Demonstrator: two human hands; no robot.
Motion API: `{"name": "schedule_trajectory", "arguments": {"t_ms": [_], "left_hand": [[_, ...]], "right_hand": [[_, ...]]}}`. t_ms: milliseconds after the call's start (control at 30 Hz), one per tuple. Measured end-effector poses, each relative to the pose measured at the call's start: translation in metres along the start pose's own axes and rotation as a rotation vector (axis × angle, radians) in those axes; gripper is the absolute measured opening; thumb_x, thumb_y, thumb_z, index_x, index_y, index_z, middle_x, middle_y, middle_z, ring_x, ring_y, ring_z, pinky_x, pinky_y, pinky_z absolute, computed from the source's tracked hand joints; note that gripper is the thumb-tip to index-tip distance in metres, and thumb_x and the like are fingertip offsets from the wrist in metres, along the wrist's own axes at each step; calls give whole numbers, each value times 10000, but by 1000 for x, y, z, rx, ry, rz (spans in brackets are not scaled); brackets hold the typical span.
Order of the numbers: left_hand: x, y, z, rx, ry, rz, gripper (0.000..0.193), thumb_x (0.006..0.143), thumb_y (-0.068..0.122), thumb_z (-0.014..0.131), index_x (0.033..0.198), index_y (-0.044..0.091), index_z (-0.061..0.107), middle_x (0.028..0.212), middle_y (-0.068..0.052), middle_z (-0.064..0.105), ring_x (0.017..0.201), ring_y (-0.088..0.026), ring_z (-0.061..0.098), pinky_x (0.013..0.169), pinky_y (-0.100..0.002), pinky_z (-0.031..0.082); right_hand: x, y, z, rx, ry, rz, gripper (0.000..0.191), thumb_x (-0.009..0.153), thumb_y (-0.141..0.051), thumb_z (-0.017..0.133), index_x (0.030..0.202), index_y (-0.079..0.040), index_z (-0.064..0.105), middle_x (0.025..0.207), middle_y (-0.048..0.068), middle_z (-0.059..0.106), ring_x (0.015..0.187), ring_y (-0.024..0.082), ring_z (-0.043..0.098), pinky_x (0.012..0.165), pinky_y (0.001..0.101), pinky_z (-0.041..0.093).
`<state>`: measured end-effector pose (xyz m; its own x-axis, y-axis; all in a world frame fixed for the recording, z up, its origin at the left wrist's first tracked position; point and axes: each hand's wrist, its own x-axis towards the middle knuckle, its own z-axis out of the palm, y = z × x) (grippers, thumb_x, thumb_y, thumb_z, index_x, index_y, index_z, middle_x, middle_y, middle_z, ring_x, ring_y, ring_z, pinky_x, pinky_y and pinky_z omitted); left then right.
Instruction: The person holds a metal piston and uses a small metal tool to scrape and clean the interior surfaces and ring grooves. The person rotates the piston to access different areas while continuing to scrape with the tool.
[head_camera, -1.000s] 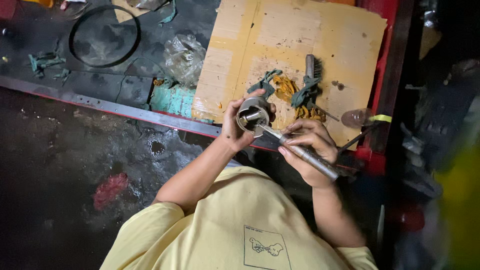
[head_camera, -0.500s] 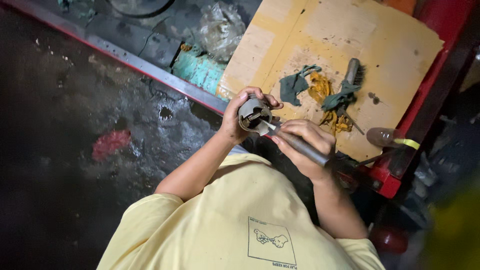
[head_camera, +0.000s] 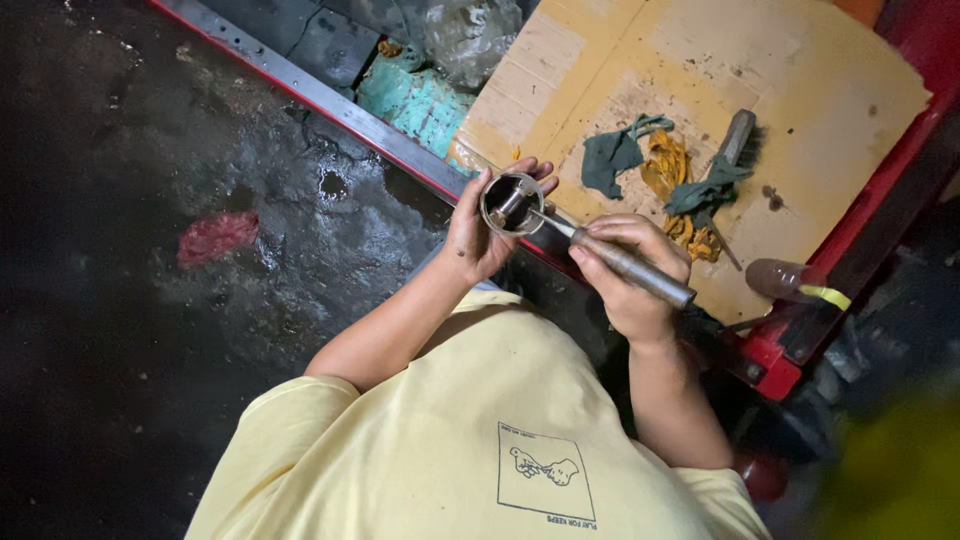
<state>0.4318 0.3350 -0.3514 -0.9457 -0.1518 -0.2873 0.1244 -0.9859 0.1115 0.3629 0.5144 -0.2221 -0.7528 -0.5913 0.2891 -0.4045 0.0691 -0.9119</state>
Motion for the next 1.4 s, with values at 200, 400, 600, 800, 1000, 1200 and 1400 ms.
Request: {"name": "schedule_trajectory", "arguments": {"t_ms": [200,400,600,800,1000,1200,1400], "left_hand": [[10,-11,-24,-6,-14,-103,567,1036,377,390,1319,-81,565,1418,-306,583,1352,-407,565,1158,-460,472],[18,-17,-28,191,41,-228,581,1055,517,330,1315,55,567,1415,-231,605,1254,-369,614,1013,-567,534],[25,-15,-37,36,-28,-324,474,1105,472,349,1327,121,577,1444,-231,591,1277,-393,623,1005,-589,564],[26,-15,-38,2,-58,-367,538,1106,459,405,1359,28,605,1431,-239,591,1287,-426,603,1006,-603,553],[14,-3,-33,63,-53,-300,431,1081,439,433,1286,106,614,1397,-233,614,1284,-409,617,979,-608,588],[9,10,-28,67,-112,-247,403,1096,476,438,1242,149,623,1307,-231,670,1205,-367,666,911,-608,593],[16,11,-41,173,70,-189,523,1024,572,409,1214,139,630,1206,-177,710,1022,-310,716,793,-462,635]], "right_hand": [[-21,23,-3,25,99,72,243,884,104,780,1038,23,610,1082,152,696,1039,228,700,951,354,586],[-36,34,-11,186,186,80,242,880,128,753,1048,20,615,1143,178,681,1069,241,691,967,362,602],[-45,36,-14,186,226,87,244,882,140,757,1067,29,642,1164,185,633,1074,249,667,953,369,610],[-49,28,-20,431,261,183,199,903,108,696,1084,46,641,1217,146,556,1016,283,714,947,409,629],[-47,27,-10,473,242,165,197,913,112,691,1089,53,629,1206,157,569,980,278,710,899,395,626],[-41,34,4,491,185,129,230,901,119,701,1099,37,617,1229,188,591,967,272,704,871,378,621],[-39,48,11,544,178,116,244,904,119,714,1107,27,613,1236,192,595,986,269,697,870,386,631]]}}
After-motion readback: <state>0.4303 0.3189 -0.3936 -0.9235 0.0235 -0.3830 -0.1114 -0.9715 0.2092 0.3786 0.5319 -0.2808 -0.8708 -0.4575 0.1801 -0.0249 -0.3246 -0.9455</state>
